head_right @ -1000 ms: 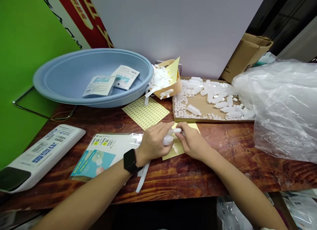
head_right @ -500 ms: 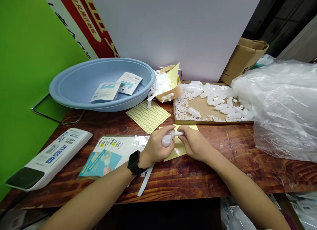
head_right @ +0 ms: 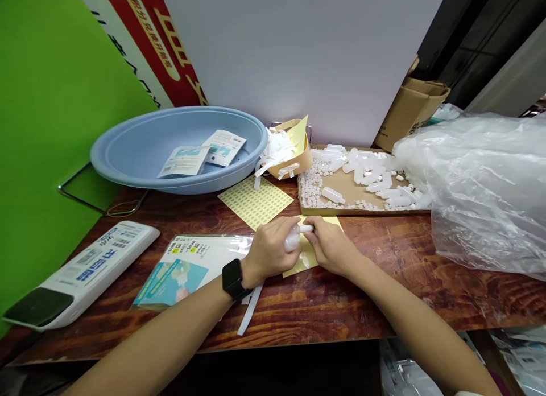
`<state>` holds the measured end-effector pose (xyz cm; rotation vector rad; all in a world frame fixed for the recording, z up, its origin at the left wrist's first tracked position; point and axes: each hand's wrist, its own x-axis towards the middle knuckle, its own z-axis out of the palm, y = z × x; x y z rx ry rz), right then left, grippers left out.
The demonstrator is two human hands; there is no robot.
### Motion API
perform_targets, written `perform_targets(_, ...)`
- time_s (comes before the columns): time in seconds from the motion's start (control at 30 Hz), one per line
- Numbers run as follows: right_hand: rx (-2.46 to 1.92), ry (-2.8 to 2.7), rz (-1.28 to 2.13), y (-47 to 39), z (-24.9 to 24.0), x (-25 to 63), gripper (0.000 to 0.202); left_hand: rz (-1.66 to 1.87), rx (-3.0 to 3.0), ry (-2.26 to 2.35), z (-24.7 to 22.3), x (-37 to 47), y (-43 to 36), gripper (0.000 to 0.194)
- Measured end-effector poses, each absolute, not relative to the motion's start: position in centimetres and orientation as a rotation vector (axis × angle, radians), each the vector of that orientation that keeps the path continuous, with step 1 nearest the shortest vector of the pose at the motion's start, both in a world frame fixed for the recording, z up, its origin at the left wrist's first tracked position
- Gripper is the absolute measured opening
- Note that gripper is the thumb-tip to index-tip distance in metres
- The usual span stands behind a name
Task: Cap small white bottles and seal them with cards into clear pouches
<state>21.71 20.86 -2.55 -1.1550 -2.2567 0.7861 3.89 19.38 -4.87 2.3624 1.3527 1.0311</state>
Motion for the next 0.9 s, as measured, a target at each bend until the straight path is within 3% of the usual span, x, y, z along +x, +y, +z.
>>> perform_targets(0.07,-1.230,-2.276,0.749,20.9,-2.7,21.7,0.018,1.056,2.415,1.348,-4.8,3.9,19.4,0.027)
perform_targets(0.2,-1.347,-2.358,0.691,21.3,-2.4,22.4,0.049,1.087,2.483,1.306,-4.7,3.9,19.5,0.027)
perform_targets(0.37,-1.166,-2.459,0.568,21.6,-2.2,22.9,0.032,1.041,2.453,1.270,-4.8,3.9,19.6,0.025)
perform_targets(0.53,-1.275,-2.418,0.716,21.5,-2.7,22.8,0.052,0.968,2.451,1.191,-4.8,4.1,19.5,0.028)
perform_targets(0.63,-1.092,-2.497,0.560,21.5,-2.4,23.0,0.035,0.923,2.136,1.233,-4.6,4.1,19.4,0.038)
perform_targets(0.73,-1.039,-2.616,0.418,21.4,-2.3,22.9,0.031,0.840,1.904,1.220,-4.4,4.0,19.3,0.046)
perform_targets(0.8,-1.180,-2.584,0.529,21.3,-2.4,22.5,0.034,0.808,2.069,1.212,-4.3,3.8,19.3,0.046)
perform_targets(0.9,-1.396,-2.250,1.124,20.9,-2.5,21.5,0.041,0.839,2.575,1.194,-4.4,3.6,19.6,0.042)
